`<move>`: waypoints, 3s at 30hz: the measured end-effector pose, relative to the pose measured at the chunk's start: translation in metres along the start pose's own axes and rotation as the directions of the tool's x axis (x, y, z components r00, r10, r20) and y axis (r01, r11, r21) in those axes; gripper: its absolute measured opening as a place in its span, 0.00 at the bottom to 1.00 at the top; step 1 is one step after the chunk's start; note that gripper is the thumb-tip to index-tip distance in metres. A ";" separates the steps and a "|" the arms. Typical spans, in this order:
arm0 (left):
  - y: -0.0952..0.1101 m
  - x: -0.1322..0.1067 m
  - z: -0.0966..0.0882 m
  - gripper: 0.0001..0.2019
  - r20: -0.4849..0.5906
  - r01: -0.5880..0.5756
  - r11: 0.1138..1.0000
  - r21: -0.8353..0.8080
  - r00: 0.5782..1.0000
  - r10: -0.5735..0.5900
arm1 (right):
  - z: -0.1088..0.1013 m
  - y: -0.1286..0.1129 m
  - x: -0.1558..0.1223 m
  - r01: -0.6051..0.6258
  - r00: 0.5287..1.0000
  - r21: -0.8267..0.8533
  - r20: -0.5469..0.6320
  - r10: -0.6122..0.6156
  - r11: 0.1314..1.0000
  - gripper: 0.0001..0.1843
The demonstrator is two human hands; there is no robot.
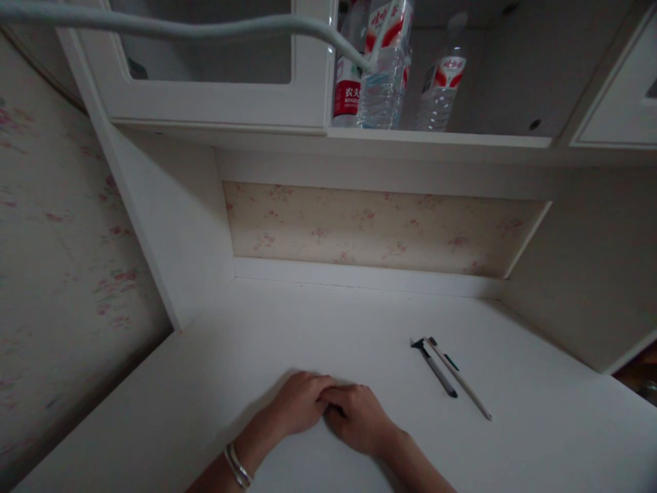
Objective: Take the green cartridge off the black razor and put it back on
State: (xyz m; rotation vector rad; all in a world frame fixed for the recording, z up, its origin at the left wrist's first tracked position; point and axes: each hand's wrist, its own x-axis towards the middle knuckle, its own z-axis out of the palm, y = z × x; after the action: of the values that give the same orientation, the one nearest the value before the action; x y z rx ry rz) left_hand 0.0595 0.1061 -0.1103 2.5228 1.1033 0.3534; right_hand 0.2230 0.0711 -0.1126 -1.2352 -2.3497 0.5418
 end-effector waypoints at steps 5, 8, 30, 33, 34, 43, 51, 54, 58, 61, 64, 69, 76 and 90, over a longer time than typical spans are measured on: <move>-0.001 0.000 0.001 0.11 -0.006 -0.015 1.000 -0.017 1.000 0.015 | 0.000 0.000 -0.001 -0.002 1.000 0.001 0.003 0.002 1.000 0.19; -0.002 0.000 0.002 0.11 -0.025 -0.027 1.000 -0.013 0.999 0.026 | 0.001 0.001 -0.001 -0.001 1.000 0.005 0.000 0.001 1.000 0.19; -0.002 0.000 0.001 0.11 -0.013 -0.010 1.000 0.008 1.000 0.010 | 0.003 0.001 -0.001 0.002 1.000 0.016 0.002 -0.002 1.000 0.20; -0.001 0.000 0.000 0.11 -0.010 -0.009 1.000 0.015 1.000 0.009 | 0.002 0.001 -0.001 0.000 1.000 -0.010 0.019 0.000 1.000 0.20; 0.000 0.000 -0.001 0.12 -0.009 -0.005 1.000 0.016 1.000 0.005 | 0.002 0.001 -0.001 -0.002 1.000 -0.018 0.023 0.002 1.000 0.20; 0.000 0.000 -0.001 0.12 -0.015 -0.022 0.999 -0.039 1.000 0.022 | -0.001 -0.003 -0.001 -0.010 1.000 -0.005 0.023 0.010 1.000 0.19; -0.001 0.000 0.001 0.13 0.010 0.002 1.000 0.001 1.000 -0.002 | 0.001 -0.001 -0.001 -0.007 1.000 -0.003 0.021 0.007 1.000 0.20; -0.002 0.000 0.002 0.12 0.003 -0.002 1.000 -0.002 1.000 0.002 | 0.001 0.000 -0.001 -0.017 1.000 -0.014 0.024 0.017 1.000 0.21; -0.002 0.000 0.002 0.11 -0.004 -0.002 1.000 0.001 1.000 0.002 | 0.000 -0.001 0.000 -0.024 0.999 -0.023 0.040 0.025 0.999 0.21; -0.002 0.000 0.001 0.12 -0.002 0.000 1.000 0.007 1.000 0.000 | 0.000 -0.001 -0.001 -0.020 0.999 -0.012 0.028 0.021 1.000 0.20; -0.001 0.000 0.001 0.13 0.006 -0.006 1.000 0.000 1.000 0.006 | 0.001 -0.001 -0.001 -0.012 1.000 0.005 0.015 0.012 1.000 0.20; -0.002 0.000 0.002 0.12 0.008 -0.002 1.000 0.005 1.000 0.002 | 0.000 -0.001 -0.001 -0.014 1.000 -0.001 0.014 0.014 1.000 0.20; -0.001 0.000 0.000 0.11 0.000 -0.001 1.000 0.002 1.000 0.001 | -0.002 -0.003 0.000 -0.012 1.000 -0.012 0.019 0.012 1.000 0.20; -0.001 0.000 0.000 0.10 -0.010 -0.006 1.000 -0.013 1.000 0.006 | 0.000 -0.003 -0.001 -0.015 1.000 -0.007 0.022 0.015 1.000 0.20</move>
State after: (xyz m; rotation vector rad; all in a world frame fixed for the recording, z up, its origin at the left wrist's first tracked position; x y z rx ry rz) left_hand 0.0587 0.1064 -0.1101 2.5163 1.0942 0.3743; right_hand 0.2220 0.0692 -0.1110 -1.2574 -2.3645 0.5552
